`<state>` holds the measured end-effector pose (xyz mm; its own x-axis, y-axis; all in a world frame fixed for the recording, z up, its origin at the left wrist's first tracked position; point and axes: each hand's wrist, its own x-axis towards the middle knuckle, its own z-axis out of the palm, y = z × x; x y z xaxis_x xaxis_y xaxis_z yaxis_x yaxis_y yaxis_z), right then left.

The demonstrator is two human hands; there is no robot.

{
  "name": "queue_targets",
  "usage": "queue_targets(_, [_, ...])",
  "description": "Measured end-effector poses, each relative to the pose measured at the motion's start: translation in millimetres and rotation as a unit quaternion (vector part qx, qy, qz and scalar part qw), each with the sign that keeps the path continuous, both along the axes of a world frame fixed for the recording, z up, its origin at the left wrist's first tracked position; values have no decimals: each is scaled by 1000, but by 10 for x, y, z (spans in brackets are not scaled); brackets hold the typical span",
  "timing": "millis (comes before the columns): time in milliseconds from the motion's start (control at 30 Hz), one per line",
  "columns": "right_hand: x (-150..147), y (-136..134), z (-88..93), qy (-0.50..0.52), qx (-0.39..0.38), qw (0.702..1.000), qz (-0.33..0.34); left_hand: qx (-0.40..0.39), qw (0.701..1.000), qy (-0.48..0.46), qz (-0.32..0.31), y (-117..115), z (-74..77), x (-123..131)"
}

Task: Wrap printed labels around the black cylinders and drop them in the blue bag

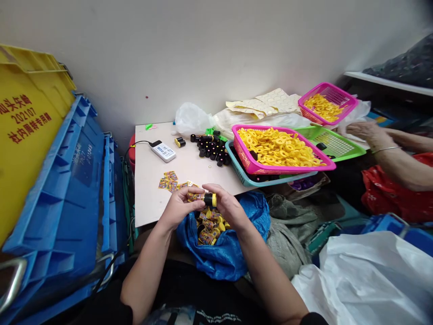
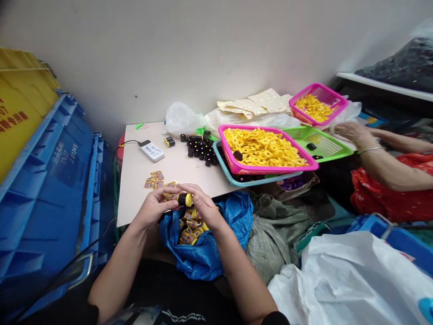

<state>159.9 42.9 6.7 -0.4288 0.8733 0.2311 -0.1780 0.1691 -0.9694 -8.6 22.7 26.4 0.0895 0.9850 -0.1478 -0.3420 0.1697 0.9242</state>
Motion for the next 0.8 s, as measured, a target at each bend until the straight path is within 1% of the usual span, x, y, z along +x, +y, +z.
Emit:
queue_targets(100, [-140,-57,-74,35,-100,994,11,-11,998,-58,-21,-37,-39,72])
queue_targets(133, [-180,-71,-89,40,-122,992,17,-16,996,-79,-26,-50,-47,98])
queue_targets(233, [-231,-93,-78,69,-170,982,47,-36,990,-130,-38,-74,-58,155])
queue_targets(333, [-177,-96,-6,87,-204,972,78,-49,985,-152,-58,-78,-66,174])
queue_targets(433, [-94,-82,26,74,-181,977,82,-41,987,-144,-60,-70,-78,168])
queue_targets(600, [6,-10,-59,33,-95,991,93,-21,994,-98,-54,-57,-83,176])
queue_targets(667, [57,13,-88,21,-90,990,103,-22,994,-88,-60,-58,-99,198])
queue_targets(800, [202,-8,-100,-8,-118,986,115,-31,988,-119,-94,-76,-189,257])
